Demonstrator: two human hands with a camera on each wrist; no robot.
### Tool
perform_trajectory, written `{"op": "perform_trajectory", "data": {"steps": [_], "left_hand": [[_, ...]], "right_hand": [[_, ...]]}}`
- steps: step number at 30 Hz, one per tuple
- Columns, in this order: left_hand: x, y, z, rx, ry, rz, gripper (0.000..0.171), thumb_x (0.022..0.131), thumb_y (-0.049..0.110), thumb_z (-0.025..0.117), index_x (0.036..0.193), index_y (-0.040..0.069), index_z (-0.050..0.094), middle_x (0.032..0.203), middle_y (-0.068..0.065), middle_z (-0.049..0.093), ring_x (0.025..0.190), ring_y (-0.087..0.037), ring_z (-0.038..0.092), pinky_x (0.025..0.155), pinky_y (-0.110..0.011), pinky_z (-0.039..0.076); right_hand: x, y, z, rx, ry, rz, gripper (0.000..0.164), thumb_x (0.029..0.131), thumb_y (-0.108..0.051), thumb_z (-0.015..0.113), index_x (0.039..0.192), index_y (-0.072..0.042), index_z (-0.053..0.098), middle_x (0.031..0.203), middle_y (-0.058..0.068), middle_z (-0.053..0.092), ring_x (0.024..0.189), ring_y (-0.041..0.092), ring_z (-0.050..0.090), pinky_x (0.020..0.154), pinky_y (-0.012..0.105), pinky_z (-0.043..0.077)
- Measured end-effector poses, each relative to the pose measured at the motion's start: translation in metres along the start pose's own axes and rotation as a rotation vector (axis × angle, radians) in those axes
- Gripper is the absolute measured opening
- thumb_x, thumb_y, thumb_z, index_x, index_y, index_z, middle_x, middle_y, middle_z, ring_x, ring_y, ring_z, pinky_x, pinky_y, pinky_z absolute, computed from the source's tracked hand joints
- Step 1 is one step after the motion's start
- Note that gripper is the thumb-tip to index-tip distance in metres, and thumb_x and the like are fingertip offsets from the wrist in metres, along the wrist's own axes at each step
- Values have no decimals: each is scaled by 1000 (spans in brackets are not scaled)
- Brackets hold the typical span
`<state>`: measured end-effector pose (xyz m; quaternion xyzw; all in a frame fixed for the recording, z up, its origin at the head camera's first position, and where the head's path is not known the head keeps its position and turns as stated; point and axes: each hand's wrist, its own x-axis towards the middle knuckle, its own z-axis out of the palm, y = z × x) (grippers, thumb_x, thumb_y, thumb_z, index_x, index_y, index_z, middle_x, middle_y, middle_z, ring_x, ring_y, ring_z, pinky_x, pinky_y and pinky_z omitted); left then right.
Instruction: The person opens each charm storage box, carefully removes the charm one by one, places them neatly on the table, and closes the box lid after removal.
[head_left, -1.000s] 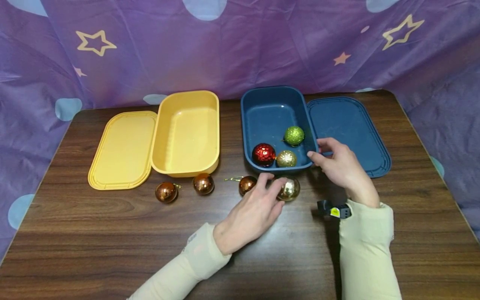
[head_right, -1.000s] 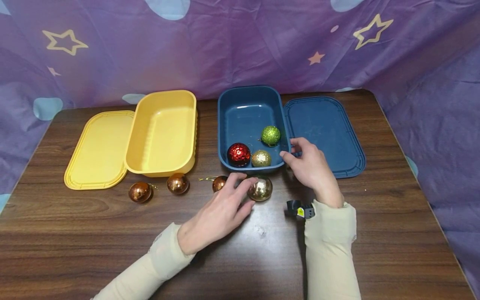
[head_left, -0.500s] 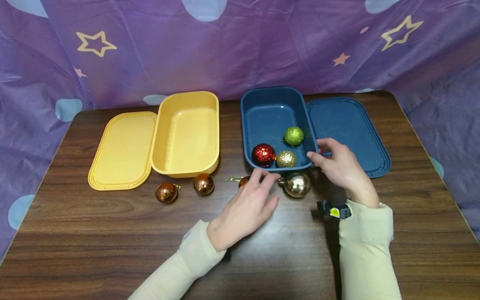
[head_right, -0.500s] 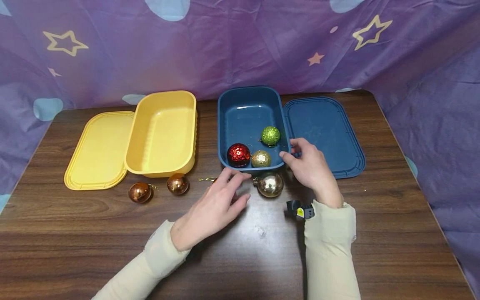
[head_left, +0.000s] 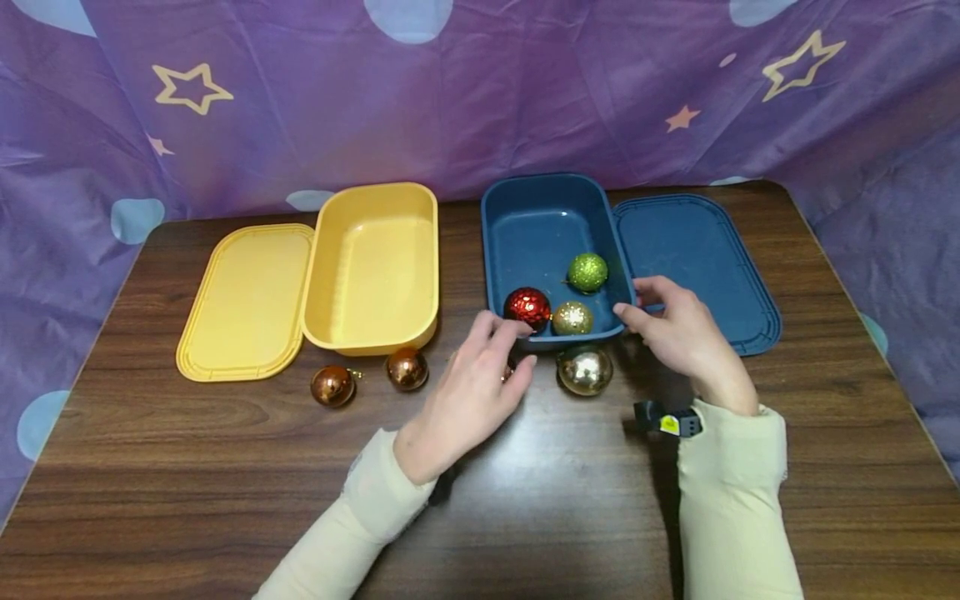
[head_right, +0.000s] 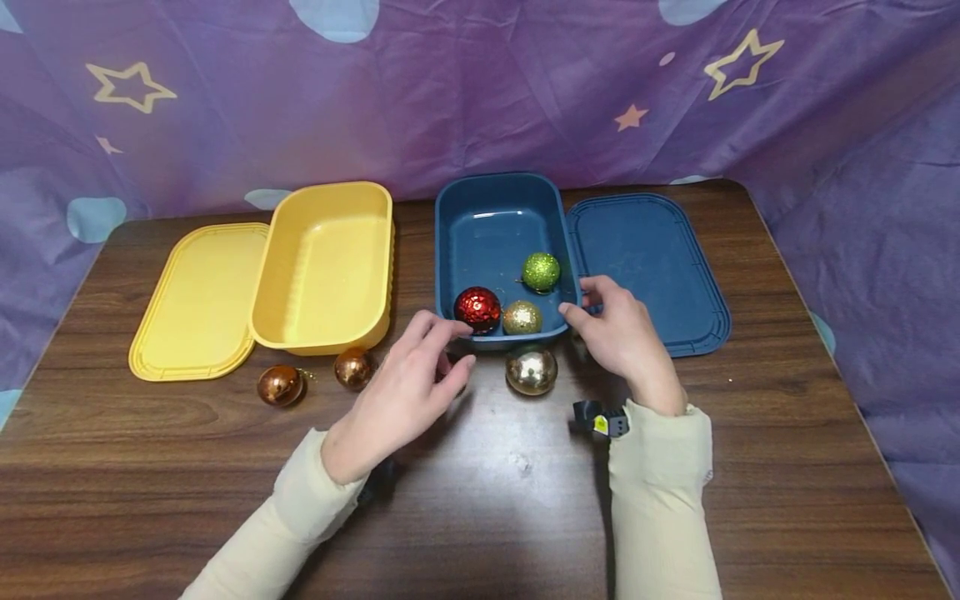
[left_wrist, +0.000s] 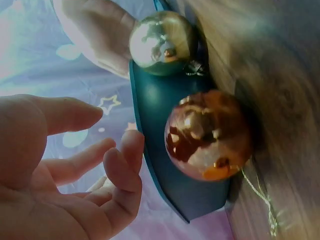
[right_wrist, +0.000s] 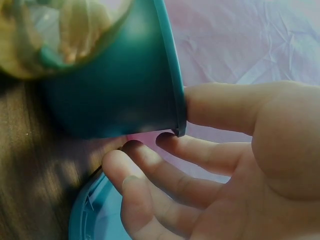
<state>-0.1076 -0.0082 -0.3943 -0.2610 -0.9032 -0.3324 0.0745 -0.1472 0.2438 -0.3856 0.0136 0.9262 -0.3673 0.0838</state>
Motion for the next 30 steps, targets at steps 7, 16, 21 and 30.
{"op": "perform_trajectory", "data": {"steps": [7,16,21,30], "left_hand": [[10,-7,-7,-76,65,-77,35,92,15,62,123,1,57,105,-13,51,74,-15,54,63,-20,50],[22,-14,-15,-172,87,-212,34,92,17,61,123,4,58,107,-13,51,79,-19,58,72,-26,54],[27,-15,-17,-116,94,-188,32,91,19,63,120,4,61,101,-12,53,82,-20,53,72,-28,48],[42,-11,-18,-31,22,-167,38,92,18,62,128,5,57,116,-10,57,107,-25,50,91,-37,45]], "right_hand": [[-1,1,-2,1,4,7,55,98,-29,52,138,7,41,119,24,57,103,35,62,74,26,46],[-2,4,-2,3,-6,11,56,98,-30,52,140,6,40,121,24,57,103,35,62,76,30,47],[-1,4,-2,5,-5,7,56,98,-30,52,140,6,40,121,24,57,103,35,62,78,34,47],[-2,2,-2,9,-7,8,55,98,-31,52,139,5,42,121,24,57,104,36,62,84,42,47]]}}
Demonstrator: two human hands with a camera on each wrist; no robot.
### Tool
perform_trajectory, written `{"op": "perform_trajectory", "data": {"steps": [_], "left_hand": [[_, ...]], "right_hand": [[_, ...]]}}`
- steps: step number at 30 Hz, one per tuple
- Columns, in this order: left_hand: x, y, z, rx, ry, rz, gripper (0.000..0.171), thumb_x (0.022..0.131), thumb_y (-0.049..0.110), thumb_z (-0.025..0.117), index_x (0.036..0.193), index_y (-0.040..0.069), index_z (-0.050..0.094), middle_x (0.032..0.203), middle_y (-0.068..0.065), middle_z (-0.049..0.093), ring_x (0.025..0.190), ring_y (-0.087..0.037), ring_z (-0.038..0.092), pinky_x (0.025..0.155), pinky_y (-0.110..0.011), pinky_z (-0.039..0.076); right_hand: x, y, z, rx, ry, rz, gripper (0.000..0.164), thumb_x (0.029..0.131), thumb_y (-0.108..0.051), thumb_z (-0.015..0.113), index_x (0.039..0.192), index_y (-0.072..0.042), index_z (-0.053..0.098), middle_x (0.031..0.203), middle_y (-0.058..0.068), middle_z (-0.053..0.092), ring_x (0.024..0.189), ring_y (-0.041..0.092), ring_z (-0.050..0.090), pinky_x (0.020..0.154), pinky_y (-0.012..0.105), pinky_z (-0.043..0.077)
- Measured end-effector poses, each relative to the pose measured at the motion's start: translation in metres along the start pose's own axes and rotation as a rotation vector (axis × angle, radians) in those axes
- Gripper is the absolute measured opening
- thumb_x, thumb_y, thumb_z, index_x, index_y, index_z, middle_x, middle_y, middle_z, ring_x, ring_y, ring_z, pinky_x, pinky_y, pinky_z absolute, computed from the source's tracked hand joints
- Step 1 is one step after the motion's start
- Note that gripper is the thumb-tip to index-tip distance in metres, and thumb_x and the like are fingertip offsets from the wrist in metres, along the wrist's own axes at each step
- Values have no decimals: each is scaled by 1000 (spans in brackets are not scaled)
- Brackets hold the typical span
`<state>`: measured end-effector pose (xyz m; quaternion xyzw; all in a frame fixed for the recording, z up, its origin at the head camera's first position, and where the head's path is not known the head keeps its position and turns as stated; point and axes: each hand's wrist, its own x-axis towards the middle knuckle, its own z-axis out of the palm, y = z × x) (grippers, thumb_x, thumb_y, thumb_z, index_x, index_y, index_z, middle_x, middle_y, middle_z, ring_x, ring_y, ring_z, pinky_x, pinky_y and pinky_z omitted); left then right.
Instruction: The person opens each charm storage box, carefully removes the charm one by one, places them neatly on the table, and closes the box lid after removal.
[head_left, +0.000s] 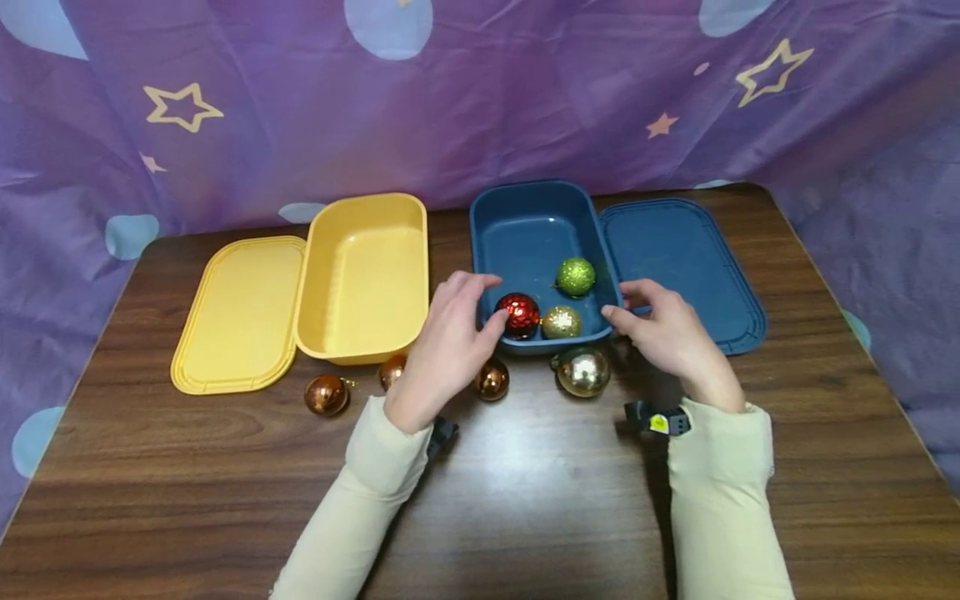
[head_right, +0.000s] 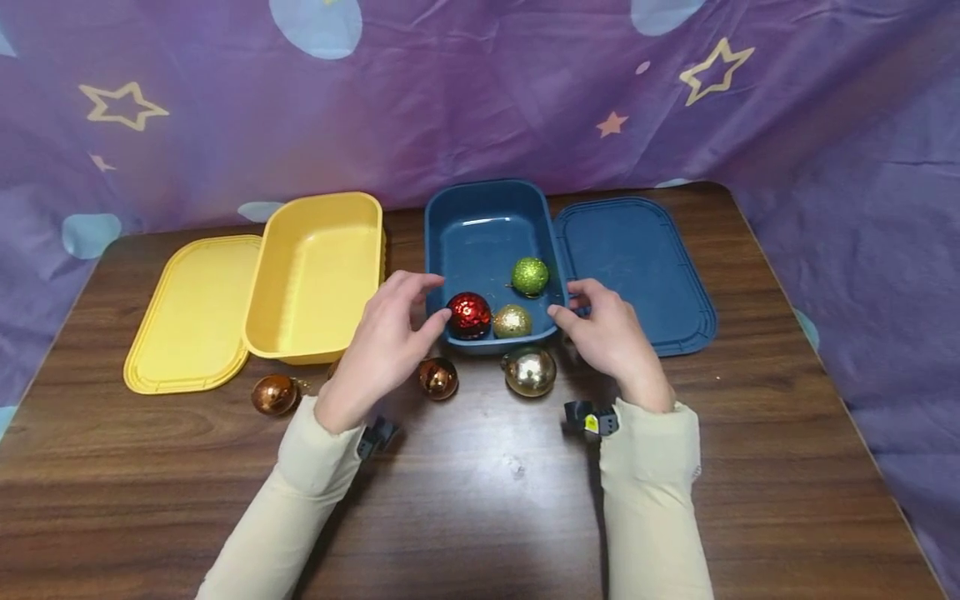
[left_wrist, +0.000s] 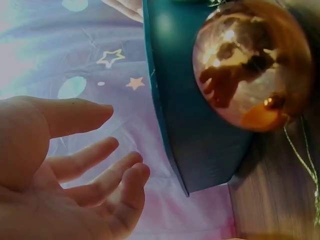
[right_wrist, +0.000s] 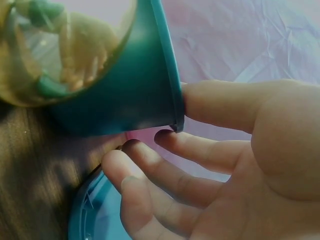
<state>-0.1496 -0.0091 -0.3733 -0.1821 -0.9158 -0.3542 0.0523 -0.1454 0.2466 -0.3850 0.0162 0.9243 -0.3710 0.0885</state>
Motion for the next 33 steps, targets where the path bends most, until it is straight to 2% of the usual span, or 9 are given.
{"op": "perform_trajectory", "data": {"steps": [2,5,9,13,16,22,26,28,33], "left_hand": [[2,-1,2,-3,0,-17,38,93,17,61,129,4,57,121,-13,55,113,-28,49,97,-39,43],[4,-4,5,-15,26,-42,37,93,14,60,129,2,56,120,-17,52,112,-29,50,98,-40,44],[8,-10,8,-32,46,-76,37,94,11,58,129,-1,55,116,-19,51,98,-25,53,87,-37,49],[12,-14,11,-64,31,-129,39,94,9,59,131,-1,52,115,-18,50,83,-19,57,75,-32,51],[14,-14,13,-72,16,-147,41,93,9,59,133,-1,51,119,-18,48,87,-21,58,79,-33,52],[16,-14,18,3,24,-70,37,92,14,63,125,-3,58,124,-17,52,109,-32,50,98,-39,44],[19,-11,20,52,29,-13,35,92,17,63,121,0,61,123,-14,57,106,-33,47,92,-41,42],[20,-9,20,70,3,2,36,91,19,64,123,2,61,123,-12,59,109,-31,48,91,-42,42],[21,-4,20,107,-117,3,43,92,21,64,131,7,56,130,-7,58,119,-26,49,92,-44,40]], "right_hand": [[0,-1,1,-1,-2,-4,55,98,-31,52,139,5,42,121,24,57,105,36,62,85,44,47],[1,-2,1,-6,0,-13,55,98,-31,52,138,5,43,122,24,57,105,37,62,86,44,46],[1,-1,1,-12,5,-13,54,98,-31,52,138,5,43,121,24,57,105,37,62,84,42,46],[0,0,-1,-8,10,-13,54,98,-31,52,138,5,43,121,24,56,108,39,60,85,45,47],[-1,2,-2,-5,12,-11,54,98,-31,52,138,6,43,122,25,55,110,40,59,87,49,48],[-1,4,-2,-14,17,-8,54,98,-31,52,138,6,43,122,26,56,109,40,60,84,46,48],[0,3,-1,-19,19,-6,54,98,-31,53,138,5,44,121,25,57,108,39,59,83,43,48],[0,3,-1,-23,16,-5,54,98,-31,52,137,5,44,121,24,57,108,38,59,83,43,47],[0,-1,0,-20,13,-9,54,98,-31,53,137,5,44,122,24,57,108,38,60,84,45,47]]}}
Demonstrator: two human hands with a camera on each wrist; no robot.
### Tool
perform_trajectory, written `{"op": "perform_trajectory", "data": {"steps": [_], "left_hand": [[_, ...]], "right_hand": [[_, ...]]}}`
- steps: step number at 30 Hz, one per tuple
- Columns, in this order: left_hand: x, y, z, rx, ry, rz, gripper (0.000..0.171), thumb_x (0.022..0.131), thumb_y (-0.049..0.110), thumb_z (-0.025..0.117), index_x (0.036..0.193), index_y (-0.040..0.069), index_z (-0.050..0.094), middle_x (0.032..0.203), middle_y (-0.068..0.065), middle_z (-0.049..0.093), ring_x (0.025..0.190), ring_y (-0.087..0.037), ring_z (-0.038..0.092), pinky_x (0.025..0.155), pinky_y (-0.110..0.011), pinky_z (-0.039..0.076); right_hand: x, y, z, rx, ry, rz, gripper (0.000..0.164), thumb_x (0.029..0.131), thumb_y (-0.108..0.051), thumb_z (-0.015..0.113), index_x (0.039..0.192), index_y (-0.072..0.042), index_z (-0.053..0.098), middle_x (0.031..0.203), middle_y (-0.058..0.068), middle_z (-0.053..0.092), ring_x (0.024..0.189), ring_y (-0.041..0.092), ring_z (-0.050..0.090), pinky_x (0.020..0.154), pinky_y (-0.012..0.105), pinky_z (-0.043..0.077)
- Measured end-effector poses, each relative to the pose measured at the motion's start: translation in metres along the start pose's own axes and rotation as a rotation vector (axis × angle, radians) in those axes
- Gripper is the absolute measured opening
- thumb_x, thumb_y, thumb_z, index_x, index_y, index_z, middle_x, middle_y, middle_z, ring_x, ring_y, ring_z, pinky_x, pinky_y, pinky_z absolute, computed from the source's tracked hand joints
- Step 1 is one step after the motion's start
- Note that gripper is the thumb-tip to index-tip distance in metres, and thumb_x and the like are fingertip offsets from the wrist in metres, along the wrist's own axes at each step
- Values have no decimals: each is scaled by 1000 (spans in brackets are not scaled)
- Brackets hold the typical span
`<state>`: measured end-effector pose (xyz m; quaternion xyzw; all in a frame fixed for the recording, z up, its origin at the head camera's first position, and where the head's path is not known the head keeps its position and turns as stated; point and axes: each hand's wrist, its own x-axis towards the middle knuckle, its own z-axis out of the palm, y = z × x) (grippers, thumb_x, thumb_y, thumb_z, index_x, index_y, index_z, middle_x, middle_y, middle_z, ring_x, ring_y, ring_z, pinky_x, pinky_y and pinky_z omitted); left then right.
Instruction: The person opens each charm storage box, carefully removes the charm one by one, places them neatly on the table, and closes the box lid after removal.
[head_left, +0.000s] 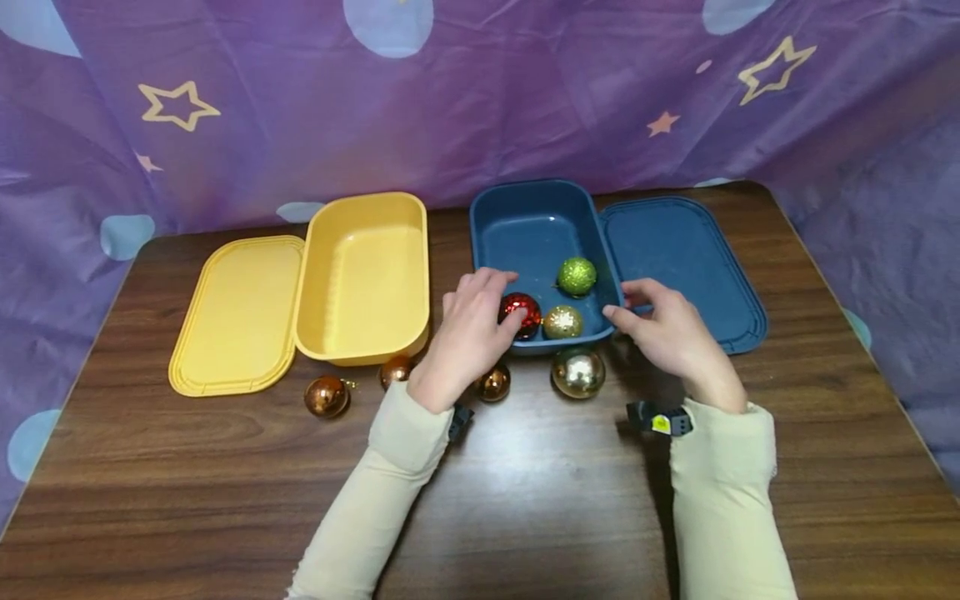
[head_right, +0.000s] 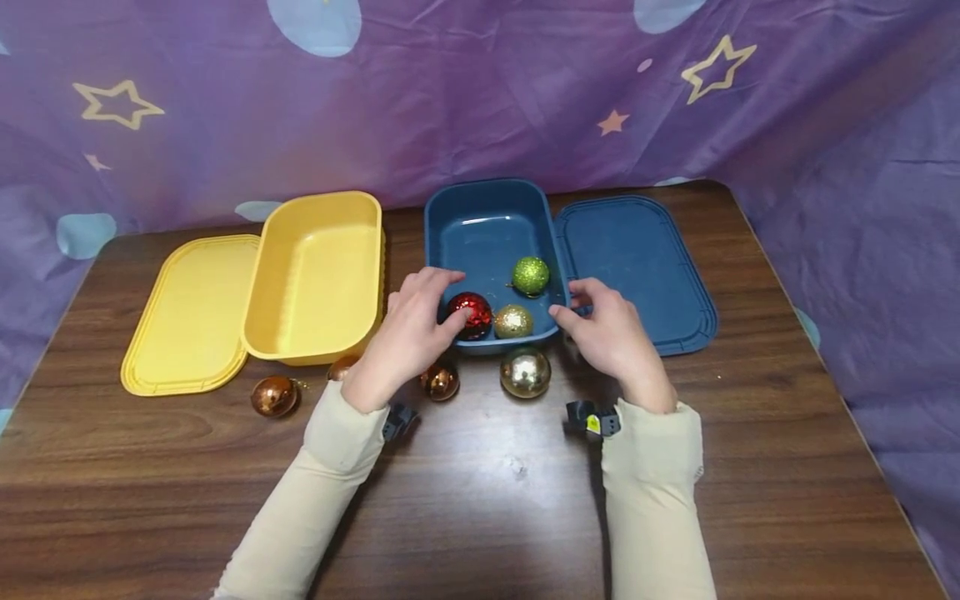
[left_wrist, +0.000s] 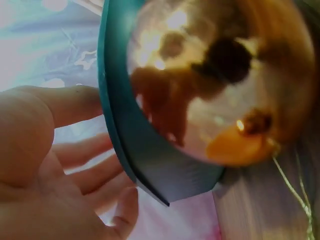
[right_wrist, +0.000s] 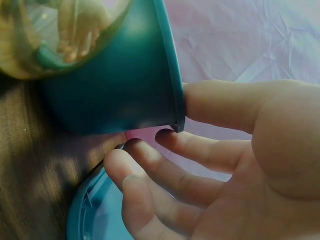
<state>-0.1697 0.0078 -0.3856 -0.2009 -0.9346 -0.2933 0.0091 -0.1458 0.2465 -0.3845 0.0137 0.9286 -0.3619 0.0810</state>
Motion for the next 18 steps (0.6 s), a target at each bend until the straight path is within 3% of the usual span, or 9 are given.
{"op": "perform_trajectory", "data": {"steps": [8,18], "left_hand": [[-1,6,2,25,-83,4,48,91,16,65,136,6,53,135,-10,53,125,-26,51,97,-47,34],[0,13,7,64,-143,-80,43,94,14,59,136,7,53,146,-13,47,132,-30,46,97,-49,31]], "right_hand": [[-1,-2,1,-6,2,1,53,98,-30,53,137,5,44,122,24,57,107,38,60,85,47,47],[-1,-2,0,-2,-4,17,54,98,-31,53,138,5,43,123,24,56,109,39,59,85,47,48]]}}
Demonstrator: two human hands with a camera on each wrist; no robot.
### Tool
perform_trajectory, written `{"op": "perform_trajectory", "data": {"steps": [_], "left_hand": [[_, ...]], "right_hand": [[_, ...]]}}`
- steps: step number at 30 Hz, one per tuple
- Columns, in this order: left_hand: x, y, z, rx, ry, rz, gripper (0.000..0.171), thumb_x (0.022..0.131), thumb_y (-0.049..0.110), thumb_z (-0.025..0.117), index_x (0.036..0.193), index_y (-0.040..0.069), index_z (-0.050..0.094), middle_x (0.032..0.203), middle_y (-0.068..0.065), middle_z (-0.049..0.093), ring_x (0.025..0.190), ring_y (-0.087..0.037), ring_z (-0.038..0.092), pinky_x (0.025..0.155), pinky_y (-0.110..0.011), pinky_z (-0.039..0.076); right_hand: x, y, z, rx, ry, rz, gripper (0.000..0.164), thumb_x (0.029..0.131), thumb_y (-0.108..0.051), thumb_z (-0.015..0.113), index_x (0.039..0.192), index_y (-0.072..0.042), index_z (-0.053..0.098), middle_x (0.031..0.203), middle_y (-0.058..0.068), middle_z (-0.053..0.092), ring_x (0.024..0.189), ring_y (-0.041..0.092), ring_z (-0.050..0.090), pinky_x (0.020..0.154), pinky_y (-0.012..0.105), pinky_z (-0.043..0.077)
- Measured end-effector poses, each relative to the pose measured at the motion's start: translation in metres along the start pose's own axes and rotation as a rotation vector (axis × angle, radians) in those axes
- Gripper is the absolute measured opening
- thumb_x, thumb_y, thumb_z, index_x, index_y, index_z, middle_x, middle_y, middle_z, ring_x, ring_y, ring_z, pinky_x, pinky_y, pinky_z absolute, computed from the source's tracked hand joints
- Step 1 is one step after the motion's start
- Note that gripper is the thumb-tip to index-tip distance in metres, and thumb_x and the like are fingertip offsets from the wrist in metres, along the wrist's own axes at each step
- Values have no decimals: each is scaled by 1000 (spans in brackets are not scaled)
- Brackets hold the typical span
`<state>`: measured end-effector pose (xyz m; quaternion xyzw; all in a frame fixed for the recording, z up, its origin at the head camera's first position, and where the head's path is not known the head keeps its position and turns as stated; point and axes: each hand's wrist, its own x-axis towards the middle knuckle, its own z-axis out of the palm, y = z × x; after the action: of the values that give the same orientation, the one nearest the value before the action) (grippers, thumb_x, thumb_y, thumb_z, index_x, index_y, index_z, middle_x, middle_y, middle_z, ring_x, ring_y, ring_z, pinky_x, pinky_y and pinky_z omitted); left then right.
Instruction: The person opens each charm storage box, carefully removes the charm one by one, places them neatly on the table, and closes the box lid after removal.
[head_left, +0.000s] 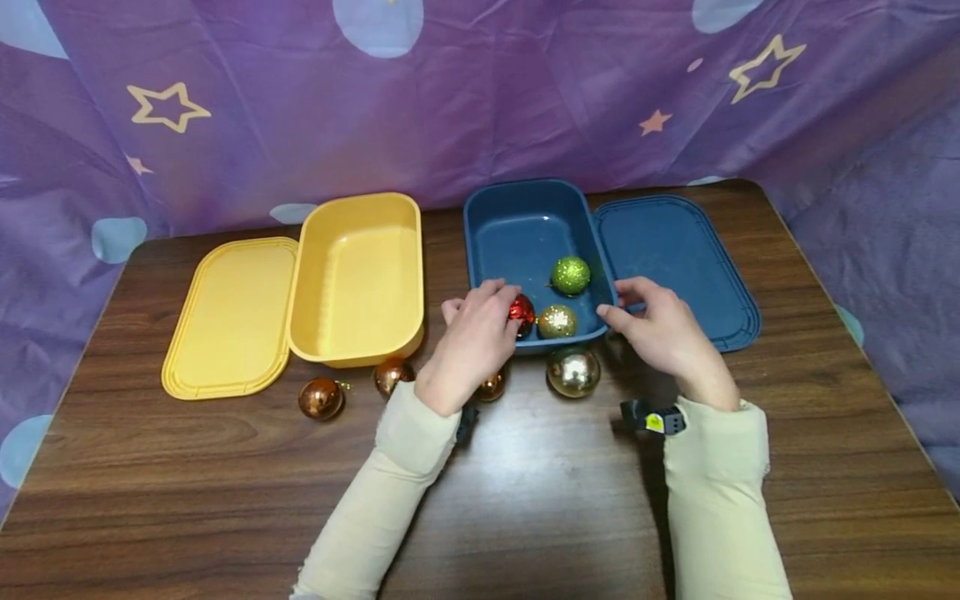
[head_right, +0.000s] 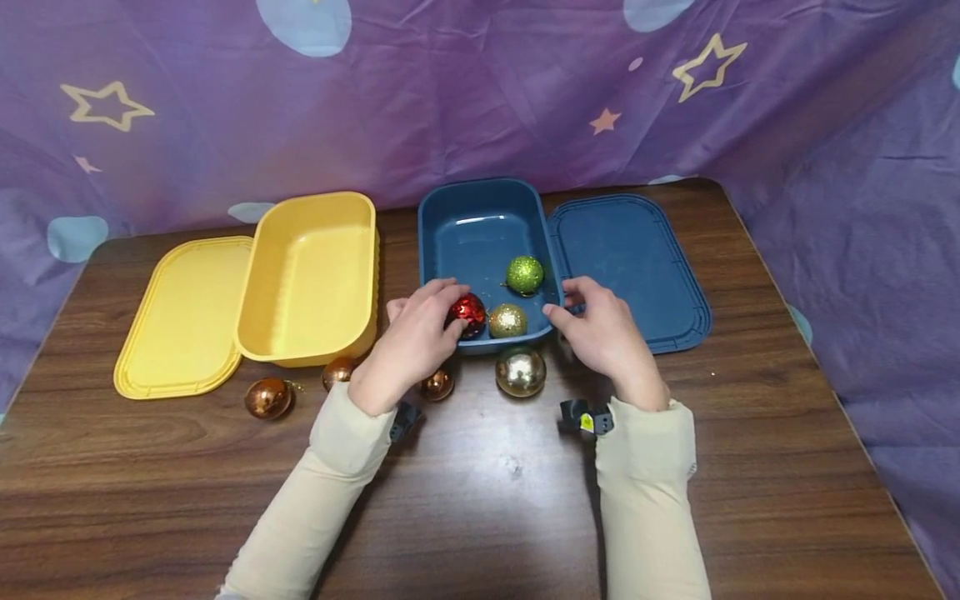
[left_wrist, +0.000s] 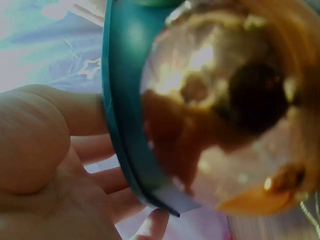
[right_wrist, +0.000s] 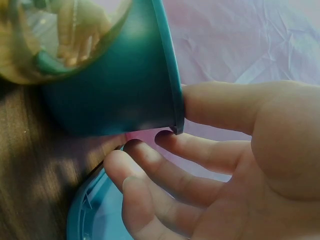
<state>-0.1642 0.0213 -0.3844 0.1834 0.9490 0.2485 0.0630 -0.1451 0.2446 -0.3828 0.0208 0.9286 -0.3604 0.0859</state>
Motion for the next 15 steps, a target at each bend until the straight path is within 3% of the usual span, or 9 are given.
{"op": "perform_trajectory", "data": {"steps": [9,15], "left_hand": [[2,-1,4,6,27,9,40,92,13,61,132,7,57,129,-10,58,118,-27,55,93,-48,33],[2,-1,4,-13,46,9,44,90,13,64,133,8,55,122,-10,58,111,-23,56,95,-48,33]], "right_hand": [[0,0,1,4,18,-11,52,97,-29,54,136,5,45,122,25,57,110,40,60,89,50,47],[1,1,1,1,21,-12,52,97,-29,54,135,6,46,122,25,57,109,40,60,89,50,47]]}}
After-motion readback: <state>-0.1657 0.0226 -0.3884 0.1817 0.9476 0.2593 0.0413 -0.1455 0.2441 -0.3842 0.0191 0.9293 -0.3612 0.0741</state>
